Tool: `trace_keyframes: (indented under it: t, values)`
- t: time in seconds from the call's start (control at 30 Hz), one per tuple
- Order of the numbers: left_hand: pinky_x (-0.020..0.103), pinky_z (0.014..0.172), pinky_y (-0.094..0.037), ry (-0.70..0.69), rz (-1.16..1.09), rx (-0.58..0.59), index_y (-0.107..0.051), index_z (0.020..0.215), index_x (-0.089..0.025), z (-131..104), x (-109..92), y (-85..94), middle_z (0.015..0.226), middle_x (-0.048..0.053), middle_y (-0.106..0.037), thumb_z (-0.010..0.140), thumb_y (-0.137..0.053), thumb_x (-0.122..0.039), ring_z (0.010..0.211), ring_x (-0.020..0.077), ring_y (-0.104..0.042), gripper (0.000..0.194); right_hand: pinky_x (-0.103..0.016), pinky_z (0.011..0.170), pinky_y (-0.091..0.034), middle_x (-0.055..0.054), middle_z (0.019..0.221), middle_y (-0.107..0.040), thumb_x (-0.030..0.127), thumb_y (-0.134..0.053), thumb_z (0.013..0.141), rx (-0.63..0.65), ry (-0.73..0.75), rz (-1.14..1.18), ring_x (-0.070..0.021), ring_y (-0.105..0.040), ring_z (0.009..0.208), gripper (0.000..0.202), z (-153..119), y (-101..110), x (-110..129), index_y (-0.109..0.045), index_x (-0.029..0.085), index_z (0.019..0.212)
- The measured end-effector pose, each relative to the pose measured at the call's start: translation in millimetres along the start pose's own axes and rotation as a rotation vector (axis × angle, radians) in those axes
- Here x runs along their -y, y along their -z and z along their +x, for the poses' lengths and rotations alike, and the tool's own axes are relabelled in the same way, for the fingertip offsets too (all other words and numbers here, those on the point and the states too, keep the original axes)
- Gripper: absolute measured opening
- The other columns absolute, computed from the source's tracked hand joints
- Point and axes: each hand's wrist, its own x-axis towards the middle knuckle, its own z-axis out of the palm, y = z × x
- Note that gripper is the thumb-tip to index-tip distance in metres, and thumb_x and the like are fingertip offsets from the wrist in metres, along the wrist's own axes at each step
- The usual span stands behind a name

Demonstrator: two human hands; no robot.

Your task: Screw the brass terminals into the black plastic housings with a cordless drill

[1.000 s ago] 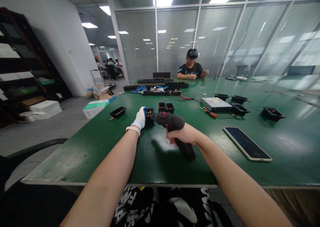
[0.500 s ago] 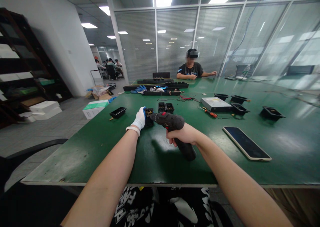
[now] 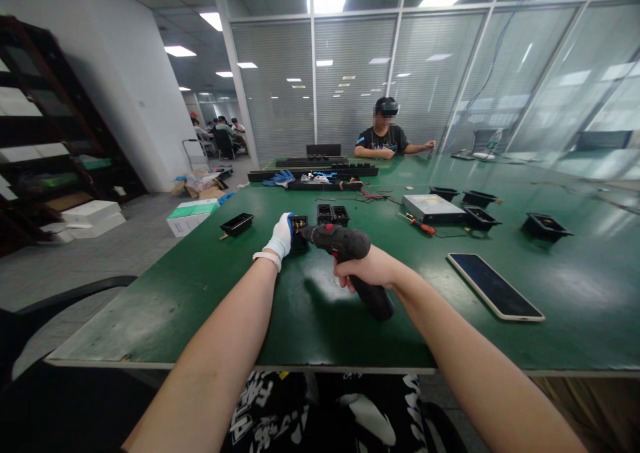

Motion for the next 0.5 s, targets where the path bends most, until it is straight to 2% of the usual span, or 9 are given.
trace_keyframes:
  t: [0.3, 0.5]
  values:
    - [0.044, 0.073, -0.061, 0.043, 0.059, -0.041, -0.069, 0.089, -0.022, -4.6, -2.6, -3.1, 0.070, 0.005, -0.067, 0.083, -0.075, -0.057, 0.067, 0.0295, -0.070, 0.036, -0.027, 0.051, -0.051, -0.003, 0.062, -0.072, 0.014, -0.069, 0.071, 0.001, 0.010, -0.003, -0.0157, -0.063, 0.051, 0.013, -0.3, 0.0, 1.1, -0.067, 0.019, 0.060]
    - [0.044, 0.071, -0.061, 0.032, 0.032, -0.029, -0.069, 0.088, -0.021, 2.5, 1.1, 0.3, 0.069, 0.005, -0.067, 0.080, -0.080, -0.057, 0.061, 0.0279, -0.068, 0.039, -0.028, 0.051, -0.052, -0.003, 0.062, -0.072, 0.014, -0.070, 0.071, -0.003, 0.013, 0.004, -0.0163, -0.063, 0.051, 0.013, 0.0, -0.1, 0.5, -0.068, 0.020, 0.059]
